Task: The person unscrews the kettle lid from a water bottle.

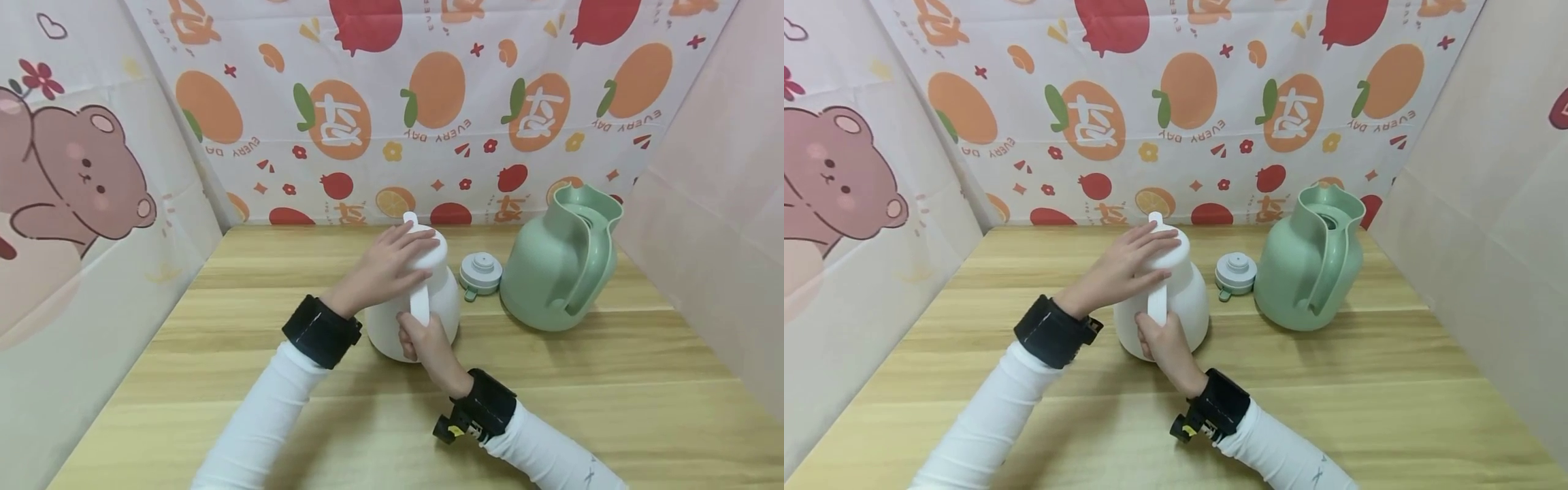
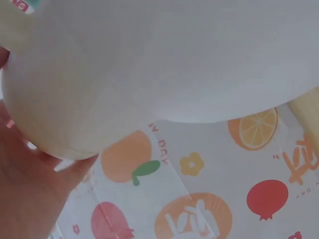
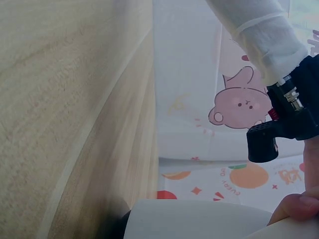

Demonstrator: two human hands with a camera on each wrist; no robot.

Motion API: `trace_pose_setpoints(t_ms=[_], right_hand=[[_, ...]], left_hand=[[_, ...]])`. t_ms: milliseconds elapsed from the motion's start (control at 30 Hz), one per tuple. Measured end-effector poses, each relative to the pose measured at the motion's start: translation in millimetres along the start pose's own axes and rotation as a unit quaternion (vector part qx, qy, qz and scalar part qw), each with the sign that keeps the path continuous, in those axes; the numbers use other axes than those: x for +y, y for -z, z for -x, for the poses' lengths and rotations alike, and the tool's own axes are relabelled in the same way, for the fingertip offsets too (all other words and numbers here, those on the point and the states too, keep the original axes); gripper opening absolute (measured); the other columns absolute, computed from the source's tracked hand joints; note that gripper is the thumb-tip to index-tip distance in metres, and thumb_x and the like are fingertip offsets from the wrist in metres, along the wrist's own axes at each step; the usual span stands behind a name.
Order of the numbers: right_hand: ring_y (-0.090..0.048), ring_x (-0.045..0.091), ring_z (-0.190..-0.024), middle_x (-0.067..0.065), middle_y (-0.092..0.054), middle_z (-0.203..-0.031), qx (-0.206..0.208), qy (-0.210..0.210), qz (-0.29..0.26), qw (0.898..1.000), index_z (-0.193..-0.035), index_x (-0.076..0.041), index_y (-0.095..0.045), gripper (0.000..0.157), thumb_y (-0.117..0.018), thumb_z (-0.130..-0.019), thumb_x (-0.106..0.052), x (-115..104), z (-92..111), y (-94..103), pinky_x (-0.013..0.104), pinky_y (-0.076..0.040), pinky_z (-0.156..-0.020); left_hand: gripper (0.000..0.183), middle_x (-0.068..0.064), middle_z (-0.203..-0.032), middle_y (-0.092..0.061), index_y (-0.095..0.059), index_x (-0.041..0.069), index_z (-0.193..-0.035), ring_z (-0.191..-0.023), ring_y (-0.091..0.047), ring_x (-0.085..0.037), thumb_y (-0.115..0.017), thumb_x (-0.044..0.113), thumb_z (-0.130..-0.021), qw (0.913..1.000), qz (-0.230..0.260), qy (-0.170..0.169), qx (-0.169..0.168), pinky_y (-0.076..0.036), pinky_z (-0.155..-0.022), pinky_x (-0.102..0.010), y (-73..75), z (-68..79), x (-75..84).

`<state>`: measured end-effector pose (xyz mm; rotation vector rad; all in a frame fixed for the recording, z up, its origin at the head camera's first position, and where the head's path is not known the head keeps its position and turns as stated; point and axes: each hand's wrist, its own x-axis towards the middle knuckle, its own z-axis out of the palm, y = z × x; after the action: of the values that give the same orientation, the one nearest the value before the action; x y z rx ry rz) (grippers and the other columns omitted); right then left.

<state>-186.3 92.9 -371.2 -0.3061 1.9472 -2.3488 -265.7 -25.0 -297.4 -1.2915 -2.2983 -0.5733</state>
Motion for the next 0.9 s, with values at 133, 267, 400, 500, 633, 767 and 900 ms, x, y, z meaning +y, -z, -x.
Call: trace_pose_setpoints(t_ms=[133,267,400,500,633,767,900], right_hand=[[-0.029,0.012,-0.040,-0.001,-0.032,-0.046,0.002,0.001,-0.001,1.000,-0.054,-0.007,-0.036,0.033,-0.045,-0.086,-0.009,-2.1,-1.4,0.7,0.023,-0.023,-0.041],[-0.029,0.011,-0.040,-0.001,-0.031,-0.046,0.004,0.003,-0.007,1.000,-0.056,-0.007,-0.036,0.031,-0.047,-0.084,-0.011,0.0,-2.1,1.8,0.023,-0.023,-0.041],[-0.028,0.010,-0.039,-0.001,-0.030,-0.047,0.004,-0.001,-0.018,1.000,-0.057,-0.008,-0.036,0.031,-0.048,-0.085,-0.010,0.0,-1.7,1.7,0.023,-0.021,-0.041],[-0.027,0.010,-0.039,-0.001,-0.030,-0.047,0.005,-0.001,-0.027,1.000,-0.061,-0.007,-0.037,0.028,-0.048,-0.086,-0.010,0.4,-1.7,1.5,0.022,-0.020,-0.041],[-0.027,0.009,-0.039,-0.001,-0.029,-0.048,0.004,0.001,-0.029,1.000,-0.065,-0.007,-0.036,0.025,-0.047,-0.087,-0.011,1.1,-1.8,1.2,0.022,-0.020,-0.041],[-0.026,0.009,-0.039,-0.001,-0.029,-0.048,0.001,0.000,-0.027,1.000,-0.065,-0.007,-0.036,0.025,-0.046,-0.087,-0.011,2.0,-1.8,0.8,0.022,-0.020,-0.041],[-0.027,0.010,-0.039,0.000,-0.030,-0.047,-0.001,0.001,-0.018,1.000,-0.061,-0.007,-0.036,0.027,-0.046,-0.086,-0.011,2.7,-1.6,-0.2,0.023,-0.021,-0.041]], left_hand=[[0.046,-0.007,-0.132,-0.049,-0.054,0.011,-0.128,-0.129,-0.030,-0.032,-0.063,0.031,-0.087,0.9992,-0.026,0.028,-0.004,-0.016,-0.107,-0.041,1.7,-3.0,4.5],[0.049,-0.005,-0.132,-0.049,-0.054,0.015,-0.128,-0.128,-0.032,-0.032,-0.062,0.038,-0.087,0.9952,-0.069,0.067,-0.016,-0.023,-0.103,-0.047,0.5,-7.0,11.5],[0.050,-0.004,-0.131,-0.050,-0.054,0.017,-0.129,-0.126,-0.034,-0.031,-0.060,0.043,-0.087,0.9868,-0.124,0.100,-0.029,-0.028,-0.100,-0.048,-1.2,-11.0,19.4],[0.050,-0.004,-0.131,-0.049,-0.053,0.018,-0.129,-0.124,-0.035,-0.032,-0.058,0.045,-0.087,0.9801,-0.154,0.121,-0.034,-0.030,-0.097,-0.048,-2.6,-13.5,26.0],[0.049,-0.005,-0.129,-0.050,-0.053,0.017,-0.127,-0.121,-0.037,-0.032,-0.057,0.046,-0.087,0.9736,-0.175,0.143,-0.031,-0.031,-0.094,-0.048,-4.7,-15.5,32.4],[0.048,-0.006,-0.127,-0.050,-0.054,0.017,-0.125,-0.118,-0.039,-0.032,-0.058,0.047,-0.087,0.9717,-0.177,0.155,-0.025,-0.032,-0.091,-0.048,-6.1,-15.8,33.7],[0.048,-0.006,-0.125,-0.052,-0.057,0.015,-0.122,-0.117,-0.040,-0.031,-0.060,0.046,-0.085,0.9789,-0.155,0.132,-0.009,-0.031,-0.094,-0.047,-4.8,-12.2,25.9]])
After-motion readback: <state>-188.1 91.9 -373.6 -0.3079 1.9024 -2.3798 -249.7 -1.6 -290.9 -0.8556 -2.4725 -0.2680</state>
